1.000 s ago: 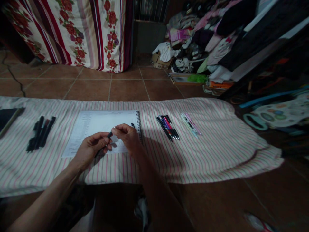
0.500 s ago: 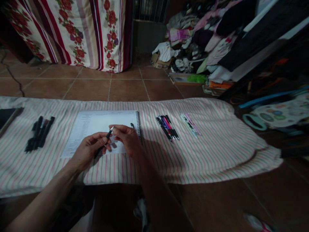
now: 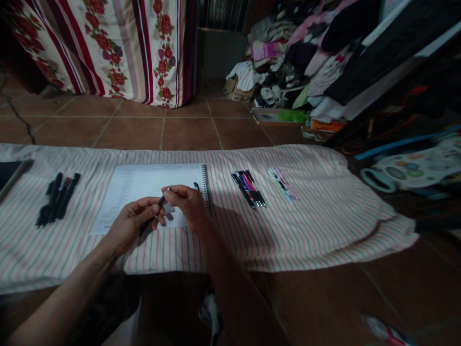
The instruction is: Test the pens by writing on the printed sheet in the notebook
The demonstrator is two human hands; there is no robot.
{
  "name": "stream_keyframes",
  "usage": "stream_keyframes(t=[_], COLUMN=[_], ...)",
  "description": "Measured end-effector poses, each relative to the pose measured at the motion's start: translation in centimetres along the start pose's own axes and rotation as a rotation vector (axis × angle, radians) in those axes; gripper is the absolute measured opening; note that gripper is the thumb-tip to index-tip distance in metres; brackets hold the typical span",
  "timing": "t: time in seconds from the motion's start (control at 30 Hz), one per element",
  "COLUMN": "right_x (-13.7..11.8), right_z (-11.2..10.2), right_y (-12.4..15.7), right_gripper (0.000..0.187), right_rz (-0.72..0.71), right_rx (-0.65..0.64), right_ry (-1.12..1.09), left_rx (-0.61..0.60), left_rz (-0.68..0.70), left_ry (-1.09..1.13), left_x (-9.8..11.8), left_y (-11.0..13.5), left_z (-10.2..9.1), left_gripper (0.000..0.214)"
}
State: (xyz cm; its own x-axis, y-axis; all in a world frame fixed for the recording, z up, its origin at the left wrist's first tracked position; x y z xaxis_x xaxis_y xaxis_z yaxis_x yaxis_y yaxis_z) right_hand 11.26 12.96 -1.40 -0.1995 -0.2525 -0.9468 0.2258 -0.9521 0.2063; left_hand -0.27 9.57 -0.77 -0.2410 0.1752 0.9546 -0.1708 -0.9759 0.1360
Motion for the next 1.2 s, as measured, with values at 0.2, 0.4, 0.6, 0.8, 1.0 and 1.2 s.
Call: stream_keyframes(t=[0.2, 0.4, 0.6, 0.8, 1.0, 1.2], right_x=[0.2, -0.3, 0.8, 1.2, 0.9, 1.1], right_z=[-0.1, -0.4, 0.4, 0.4, 0.0, 0.3], right_y=[0.0, 0.1, 0.0, -0.1, -0.2, -0.1], right_gripper=[0.023, 0.02, 0.029, 0.033, 0.029, 0.03], right_rz=[0.007, -0.01, 0.03, 0.049, 0.011, 0.021], right_rx=[0.016, 0.113, -0.005, -0.047, -0.028, -0.026], right_ry=[-0.028, 0.064, -0.055, -0.087, -0.043, -0.049], left_rx=[0.009, 0.07, 0.064, -0.012, -0.02, 0.023], left_rz=[-0.004, -0.001, 0.002, -0.065, -0.024, -0.01], left_ry=[-0.015, -0.043, 0.0, 0.05, 0.005, 0.01], left_x=[-0.2, -0.3, -0.2, -0.6, -0.4, -0.6], left_y=[-0.2, -0.2, 0.0, -0.1, -0.3, -0.2], left_z=[0.0, -0.2, -0.2, 0.2, 0.3, 0.1], left_gripper=[0.023, 0.022, 0.02, 0.025, 0.027, 0.024])
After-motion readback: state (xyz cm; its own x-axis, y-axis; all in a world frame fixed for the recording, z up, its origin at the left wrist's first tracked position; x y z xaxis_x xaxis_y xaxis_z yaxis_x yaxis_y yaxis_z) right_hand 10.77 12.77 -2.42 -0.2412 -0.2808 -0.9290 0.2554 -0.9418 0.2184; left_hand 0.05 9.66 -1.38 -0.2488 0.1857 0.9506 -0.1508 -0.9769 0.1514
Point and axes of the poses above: each hand's wrist, its own y-axis away from the middle knuckle, its own z-axis out of the palm, x = y × z, the point moved 8 cm from there along -y, towards the middle knuckle, and after that the axes turned 5 degrees about z, right-handed, at the moved point
